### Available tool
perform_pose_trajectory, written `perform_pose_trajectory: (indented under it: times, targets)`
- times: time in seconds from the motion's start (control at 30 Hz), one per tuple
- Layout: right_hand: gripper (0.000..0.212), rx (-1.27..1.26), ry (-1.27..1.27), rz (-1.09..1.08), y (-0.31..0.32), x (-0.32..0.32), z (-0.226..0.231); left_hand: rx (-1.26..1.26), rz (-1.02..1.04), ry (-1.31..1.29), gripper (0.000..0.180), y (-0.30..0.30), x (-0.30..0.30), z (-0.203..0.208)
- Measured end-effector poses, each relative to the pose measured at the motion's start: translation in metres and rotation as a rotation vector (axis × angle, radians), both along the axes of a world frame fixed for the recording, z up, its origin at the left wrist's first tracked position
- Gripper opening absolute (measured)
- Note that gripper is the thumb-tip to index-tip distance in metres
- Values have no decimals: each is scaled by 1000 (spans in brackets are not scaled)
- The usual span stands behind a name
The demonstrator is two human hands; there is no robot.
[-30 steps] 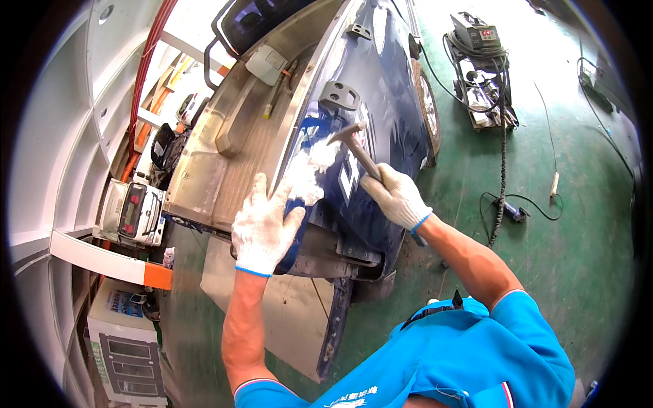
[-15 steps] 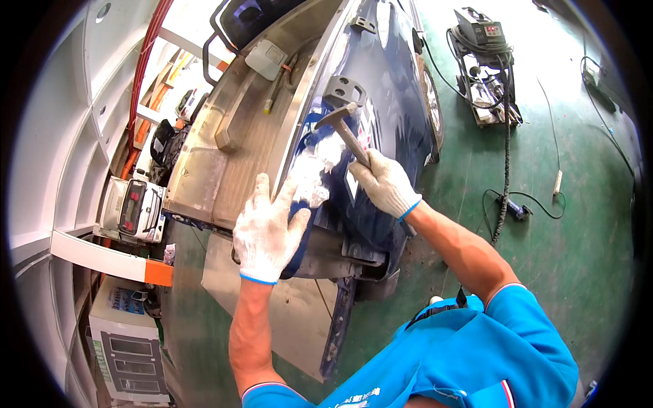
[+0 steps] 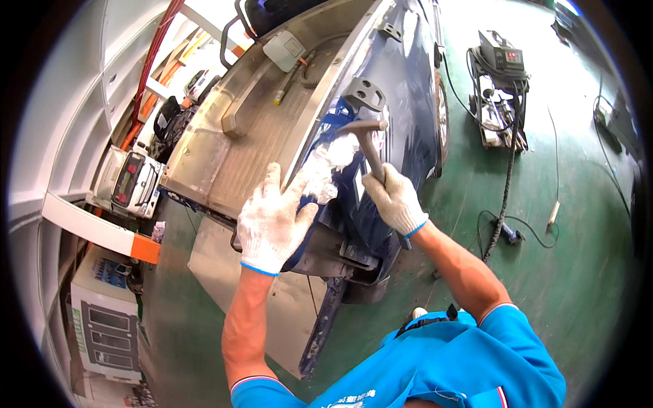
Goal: The person uses a hammer to tap a dented area on the rear side of a blue pickup truck. They then switch to a pneumatic hammer to continue working on the dent, repeatedly striking the same spot. Finally, they use a hammer again to finish the repair.
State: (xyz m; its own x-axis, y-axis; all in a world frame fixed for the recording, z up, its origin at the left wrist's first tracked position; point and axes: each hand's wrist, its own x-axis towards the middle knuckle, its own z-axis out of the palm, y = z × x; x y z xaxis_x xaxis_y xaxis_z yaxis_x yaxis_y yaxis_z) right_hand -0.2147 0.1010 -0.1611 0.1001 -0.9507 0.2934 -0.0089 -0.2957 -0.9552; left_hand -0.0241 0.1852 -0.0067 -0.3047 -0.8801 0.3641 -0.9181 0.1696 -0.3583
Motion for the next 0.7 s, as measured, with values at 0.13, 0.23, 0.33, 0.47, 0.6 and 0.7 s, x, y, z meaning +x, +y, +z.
perform_pose_trajectory:
  times: [0.13,0.23,0.33,0.47,0.6,0.7]
  targets:
    - [27,3,62,50,5,4,-10,9,9,4,60,1,1,0]
    - [27,-2,32,58,13,10,-17,-7,-2,18,60,2,2,1]
    - [28,-11,117,67,12,4,-9,-12,-6,35,57,1,1,2]
    - [22,-96,115,51,9,13,-10,-16,-16,43,54,4,-1,3]
    - [28,-132,98,-16,12,3,-3,-30,-24,46,53,0,-7,1]
    - [37,-71,303,71,5,-11,-12,-35,3,42,55,3,-4,-3]
